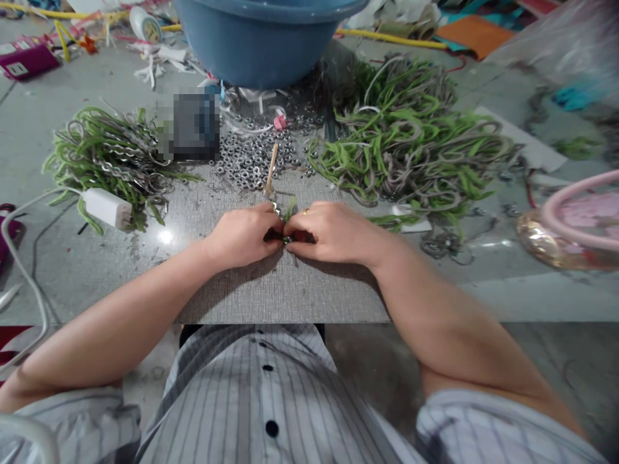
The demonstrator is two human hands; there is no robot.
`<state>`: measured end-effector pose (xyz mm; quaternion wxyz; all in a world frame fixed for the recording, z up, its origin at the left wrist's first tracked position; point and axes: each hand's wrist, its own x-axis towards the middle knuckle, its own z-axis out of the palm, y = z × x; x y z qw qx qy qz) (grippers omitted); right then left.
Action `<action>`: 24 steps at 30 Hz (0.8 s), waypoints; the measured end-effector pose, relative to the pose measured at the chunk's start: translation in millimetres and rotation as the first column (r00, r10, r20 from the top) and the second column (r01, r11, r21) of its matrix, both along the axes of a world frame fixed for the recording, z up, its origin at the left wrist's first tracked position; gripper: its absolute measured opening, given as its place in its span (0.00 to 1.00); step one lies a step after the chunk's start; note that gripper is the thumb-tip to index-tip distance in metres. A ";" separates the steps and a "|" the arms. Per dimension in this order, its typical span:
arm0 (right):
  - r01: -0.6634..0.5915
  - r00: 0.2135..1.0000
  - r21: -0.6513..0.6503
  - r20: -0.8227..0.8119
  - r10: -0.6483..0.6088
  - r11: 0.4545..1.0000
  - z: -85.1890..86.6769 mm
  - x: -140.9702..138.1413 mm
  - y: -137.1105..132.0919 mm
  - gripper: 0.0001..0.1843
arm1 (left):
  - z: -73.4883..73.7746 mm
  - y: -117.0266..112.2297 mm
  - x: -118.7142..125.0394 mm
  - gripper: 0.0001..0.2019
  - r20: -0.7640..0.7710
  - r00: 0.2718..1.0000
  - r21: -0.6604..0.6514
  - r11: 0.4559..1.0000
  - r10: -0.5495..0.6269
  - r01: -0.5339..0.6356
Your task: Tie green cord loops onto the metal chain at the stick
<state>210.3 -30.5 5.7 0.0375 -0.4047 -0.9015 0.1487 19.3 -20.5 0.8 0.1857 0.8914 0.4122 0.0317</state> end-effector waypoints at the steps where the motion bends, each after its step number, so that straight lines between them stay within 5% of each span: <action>1: 0.004 1.000 0.007 -0.005 -0.004 1.000 -0.3 0.3 0.2 0.07 | -0.5 0.4 0.0 0.11 0.004 1.000 -0.006 1.000 0.008 -0.008; 10: 0.068 0.998 0.013 -0.008 -0.068 0.998 -3.1 -4.4 0.1 0.09 | 6.4 5.7 -0.7 0.13 0.033 0.998 -0.153 0.987 0.062 -0.056; 16: 0.103 0.993 0.058 -0.066 -0.099 0.993 -7.8 -3.3 -0.3 0.12 | 3.5 8.4 -1.5 0.13 0.055 0.995 -0.141 0.987 0.084 -0.075; 24: -0.099 0.990 0.127 -0.091 0.111 0.987 -7.4 -0.2 -2.9 0.14 | 3.2 9.5 -2.5 0.11 0.111 0.990 -0.144 0.987 0.085 -0.069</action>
